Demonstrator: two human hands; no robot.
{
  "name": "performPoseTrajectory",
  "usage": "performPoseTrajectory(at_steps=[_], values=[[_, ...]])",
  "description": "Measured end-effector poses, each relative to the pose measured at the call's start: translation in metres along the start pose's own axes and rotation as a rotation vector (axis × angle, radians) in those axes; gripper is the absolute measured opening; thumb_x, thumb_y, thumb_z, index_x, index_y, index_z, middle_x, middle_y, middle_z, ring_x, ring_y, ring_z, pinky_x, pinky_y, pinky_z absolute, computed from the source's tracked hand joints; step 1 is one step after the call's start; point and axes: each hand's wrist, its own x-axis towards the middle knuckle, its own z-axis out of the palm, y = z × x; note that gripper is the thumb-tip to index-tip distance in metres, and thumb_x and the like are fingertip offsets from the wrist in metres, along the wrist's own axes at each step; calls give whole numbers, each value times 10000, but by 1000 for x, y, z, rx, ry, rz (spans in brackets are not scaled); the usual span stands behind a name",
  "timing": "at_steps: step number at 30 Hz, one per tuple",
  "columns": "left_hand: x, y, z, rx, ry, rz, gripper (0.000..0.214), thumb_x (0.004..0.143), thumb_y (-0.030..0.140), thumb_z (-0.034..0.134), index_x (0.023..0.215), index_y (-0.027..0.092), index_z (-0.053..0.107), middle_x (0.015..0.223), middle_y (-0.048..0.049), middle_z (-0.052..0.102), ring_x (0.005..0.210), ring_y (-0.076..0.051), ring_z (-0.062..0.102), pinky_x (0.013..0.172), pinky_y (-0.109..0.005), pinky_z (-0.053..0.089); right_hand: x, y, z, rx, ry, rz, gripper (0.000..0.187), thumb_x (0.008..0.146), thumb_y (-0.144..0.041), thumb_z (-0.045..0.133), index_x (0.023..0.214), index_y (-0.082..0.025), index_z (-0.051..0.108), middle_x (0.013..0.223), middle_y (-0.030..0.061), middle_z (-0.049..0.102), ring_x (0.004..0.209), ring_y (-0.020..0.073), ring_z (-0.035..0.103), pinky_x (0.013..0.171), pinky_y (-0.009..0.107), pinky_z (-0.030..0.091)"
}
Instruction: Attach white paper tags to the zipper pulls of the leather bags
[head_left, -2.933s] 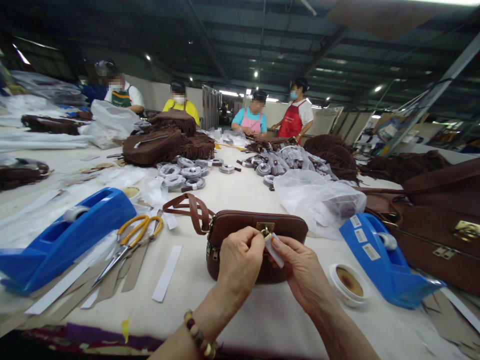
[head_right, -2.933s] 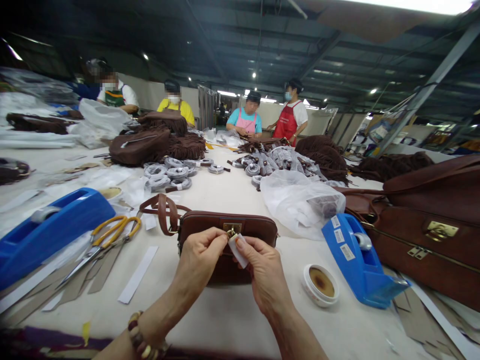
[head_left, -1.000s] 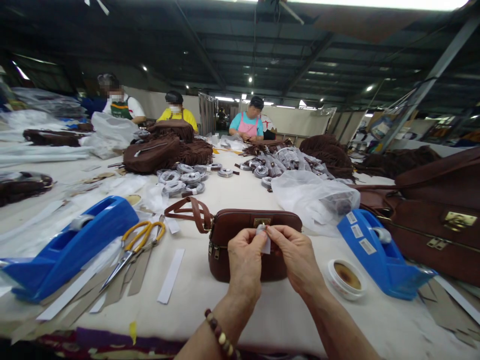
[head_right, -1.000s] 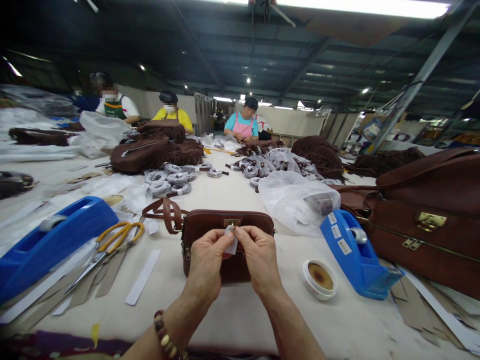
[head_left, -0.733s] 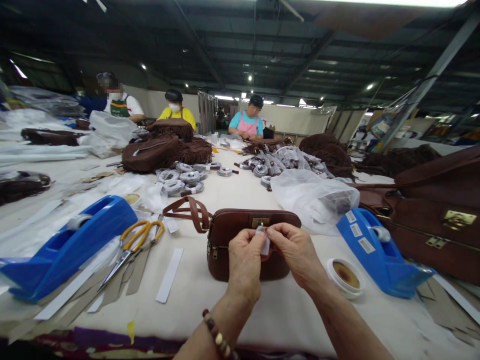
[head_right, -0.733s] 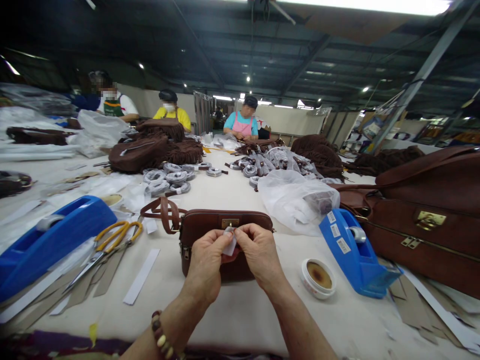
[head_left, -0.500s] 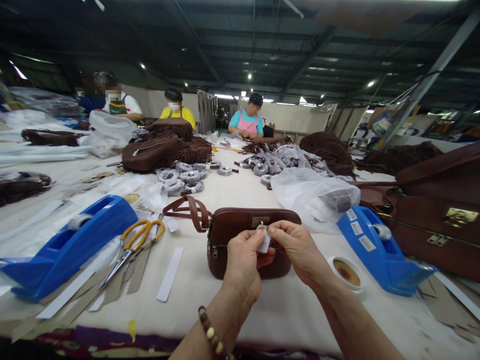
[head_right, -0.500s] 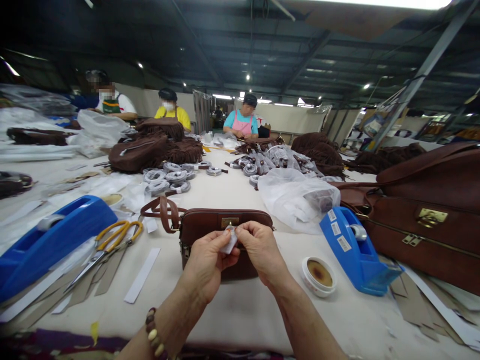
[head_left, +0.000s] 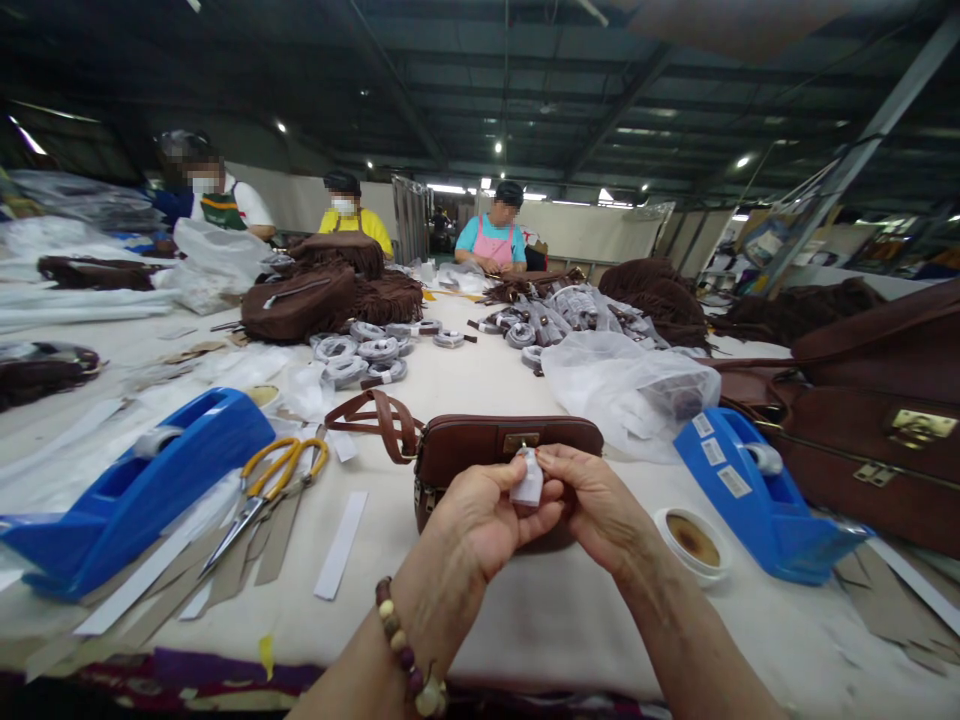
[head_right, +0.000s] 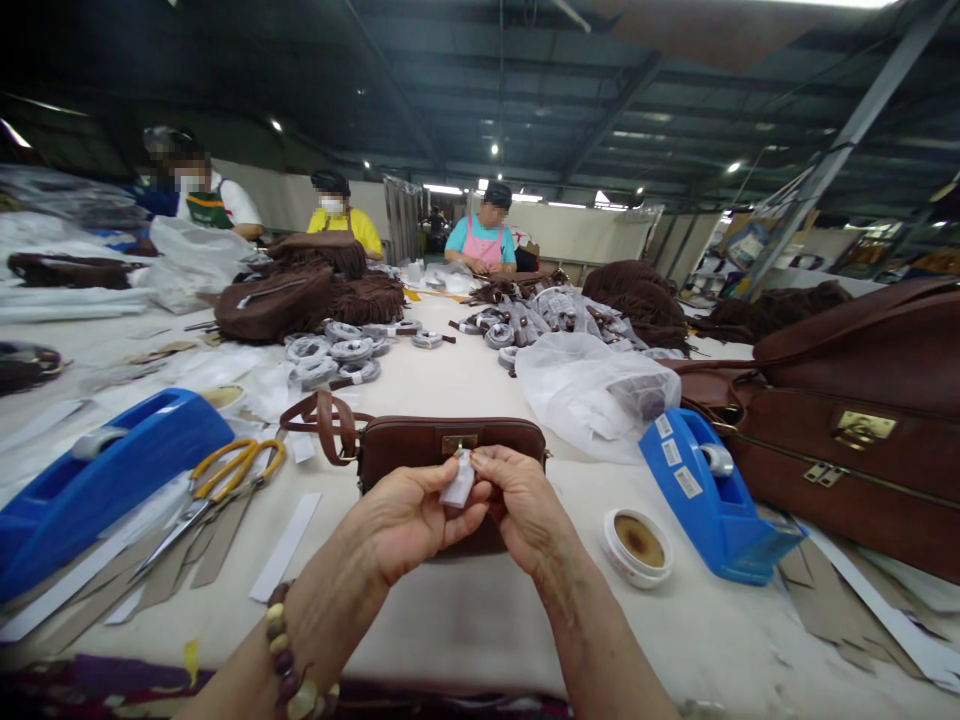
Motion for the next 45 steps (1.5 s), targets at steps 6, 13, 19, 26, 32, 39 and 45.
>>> performPoseTrajectory(at_steps=[6,13,19,26,32,39,45], values=[[-2,6,-1,-32,-41,-128,149,860,101,409,937,55,528,761,-124,625,631,-190,647,623,-324,551,-3,-7,-3,-107,-42,-40,223,565,-299,751,646,-138,619,566,-12,613,498,83,523,486,180,385],[3,5,-8,-60,-79,-168,159,872,130,394,903,54,531,767,-148,628,649,-205,656,629,-330,553,-2,-17,-5,-307,-91,-91,203,591,-315,714,662,-136,648,585,2,633,522,100,537,519,203,401],[5,4,-10,-76,-67,-135,150,869,123,404,877,57,539,726,-141,628,620,-199,652,619,-329,540,0,-24,-5,-532,-84,-249,106,629,-268,667,622,-162,671,593,-15,616,575,121,511,543,222,389],[8,3,-9,-89,-59,-80,142,859,81,418,824,52,552,660,-106,621,550,-172,637,576,-302,536,5,-27,-3,-656,-81,-343,75,619,-230,653,575,-180,688,553,-22,613,543,123,496,531,232,385],[9,-6,-8,-101,-40,49,148,838,41,437,752,92,547,582,-50,600,491,-133,608,524,-249,520,3,-23,0,-604,-29,-306,117,608,-282,669,597,-168,693,544,-11,614,508,115,495,460,215,389],[11,-13,-6,-82,30,159,153,789,0,483,693,107,538,553,-42,603,474,-141,607,503,-255,512,4,-10,-6,-525,74,-307,153,586,-296,716,603,-160,647,530,-31,590,480,94,472,454,206,375],[10,-17,-3,-71,71,269,149,754,-17,508,662,94,549,529,-41,606,442,-124,573,482,-249,497,-5,-9,-1,-454,76,-243,195,615,-340,675,631,-146,659,554,-11,596,499,93,469,472,211,357]])
